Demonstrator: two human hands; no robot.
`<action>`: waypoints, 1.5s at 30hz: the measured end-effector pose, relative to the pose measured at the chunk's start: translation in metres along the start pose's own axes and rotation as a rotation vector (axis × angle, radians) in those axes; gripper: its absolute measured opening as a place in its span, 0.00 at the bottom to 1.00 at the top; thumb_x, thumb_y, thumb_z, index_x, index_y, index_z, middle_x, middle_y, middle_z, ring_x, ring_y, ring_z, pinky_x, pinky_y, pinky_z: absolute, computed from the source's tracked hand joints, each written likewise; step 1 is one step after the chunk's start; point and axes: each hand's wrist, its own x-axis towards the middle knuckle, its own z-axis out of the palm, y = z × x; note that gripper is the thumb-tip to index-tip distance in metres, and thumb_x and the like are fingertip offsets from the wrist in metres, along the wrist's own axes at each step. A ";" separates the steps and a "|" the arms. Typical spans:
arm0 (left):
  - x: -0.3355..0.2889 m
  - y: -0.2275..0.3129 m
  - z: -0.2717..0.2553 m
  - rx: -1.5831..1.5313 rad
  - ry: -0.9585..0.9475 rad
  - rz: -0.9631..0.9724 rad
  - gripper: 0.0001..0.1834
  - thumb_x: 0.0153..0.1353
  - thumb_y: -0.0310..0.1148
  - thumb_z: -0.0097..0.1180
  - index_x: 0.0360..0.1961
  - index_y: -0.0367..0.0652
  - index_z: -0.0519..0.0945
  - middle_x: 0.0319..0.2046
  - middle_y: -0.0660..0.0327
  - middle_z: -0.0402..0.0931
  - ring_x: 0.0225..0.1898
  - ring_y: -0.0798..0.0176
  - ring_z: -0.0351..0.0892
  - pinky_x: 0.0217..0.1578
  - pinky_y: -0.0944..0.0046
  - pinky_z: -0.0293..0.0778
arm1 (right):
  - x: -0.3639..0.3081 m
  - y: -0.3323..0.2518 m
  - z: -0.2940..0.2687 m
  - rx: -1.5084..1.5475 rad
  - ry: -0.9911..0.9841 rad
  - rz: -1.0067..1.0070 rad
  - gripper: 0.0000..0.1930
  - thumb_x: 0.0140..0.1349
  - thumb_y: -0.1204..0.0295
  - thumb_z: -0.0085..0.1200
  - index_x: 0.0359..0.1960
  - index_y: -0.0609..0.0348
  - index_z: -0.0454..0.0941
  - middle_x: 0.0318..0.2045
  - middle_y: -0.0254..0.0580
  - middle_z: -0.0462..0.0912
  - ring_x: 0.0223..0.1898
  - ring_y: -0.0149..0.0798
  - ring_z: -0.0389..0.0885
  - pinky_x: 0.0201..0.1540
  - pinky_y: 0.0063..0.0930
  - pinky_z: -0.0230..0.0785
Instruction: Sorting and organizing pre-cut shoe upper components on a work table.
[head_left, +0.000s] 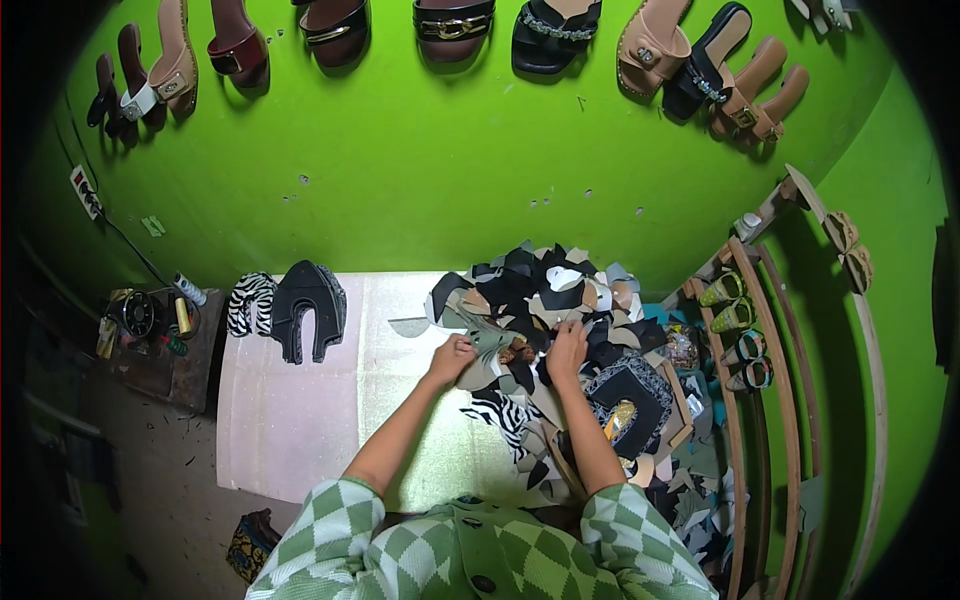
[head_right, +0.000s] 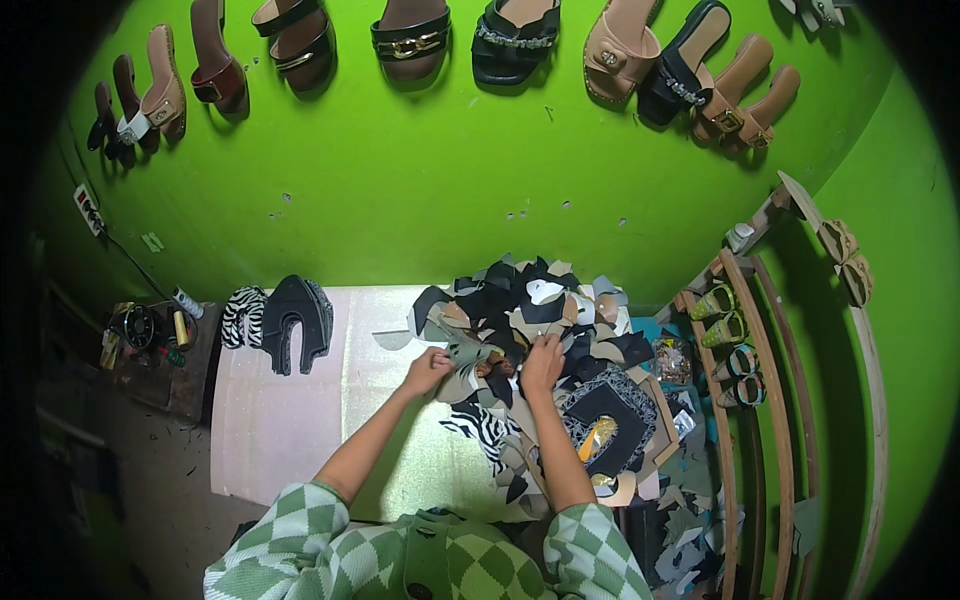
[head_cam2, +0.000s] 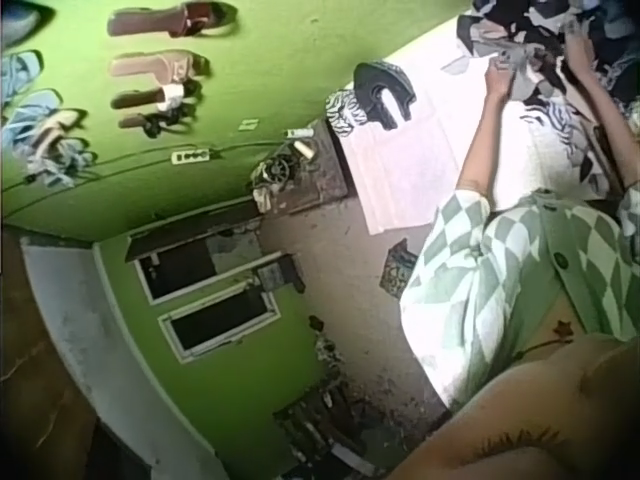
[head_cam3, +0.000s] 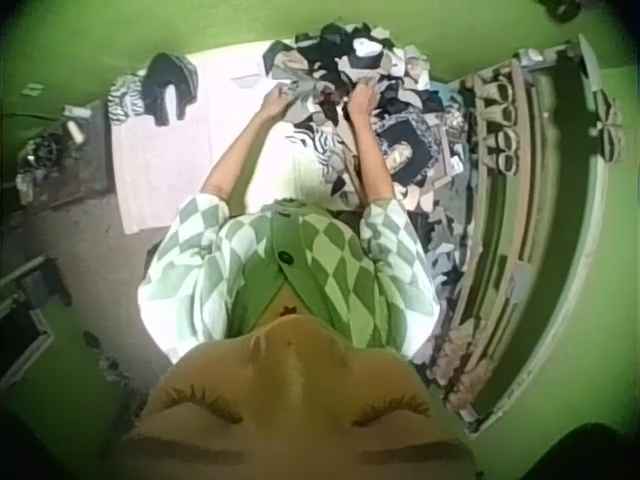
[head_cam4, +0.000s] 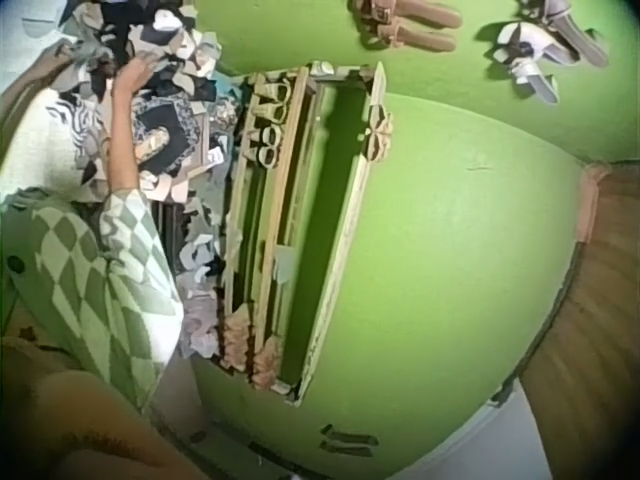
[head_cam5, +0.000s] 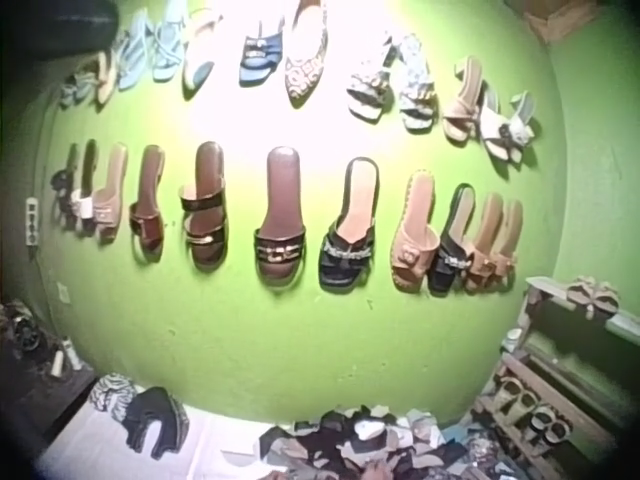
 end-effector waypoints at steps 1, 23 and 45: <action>0.008 0.005 0.012 0.116 -0.009 -0.002 0.25 0.50 0.37 0.62 0.46 0.37 0.69 0.36 0.55 0.76 0.37 0.65 0.76 0.41 0.66 0.72 | 0.001 -0.009 -0.011 0.101 0.067 -0.069 0.13 0.51 0.77 0.46 0.40 0.62 0.73 0.40 0.48 0.73 0.45 0.49 0.70 0.45 0.39 0.63; 0.030 -0.011 -0.016 -0.334 -0.184 -0.160 0.17 0.52 0.27 0.61 0.42 0.41 0.71 0.30 0.67 0.72 0.35 0.74 0.70 0.38 0.74 0.68 | -0.014 -0.005 0.011 0.173 -0.292 -0.107 0.12 0.52 0.67 0.52 0.39 0.51 0.79 0.38 0.39 0.76 0.41 0.42 0.72 0.49 0.42 0.62; -0.064 0.007 -0.094 -0.536 0.129 -0.045 0.38 0.60 0.66 0.31 0.60 0.48 0.61 0.55 0.58 0.66 0.57 0.61 0.62 0.57 0.55 0.55 | 0.021 -0.092 -0.074 0.860 -1.258 -0.389 0.20 0.54 0.61 0.60 0.40 0.65 0.75 0.31 0.31 0.78 0.32 0.25 0.71 0.36 0.20 0.66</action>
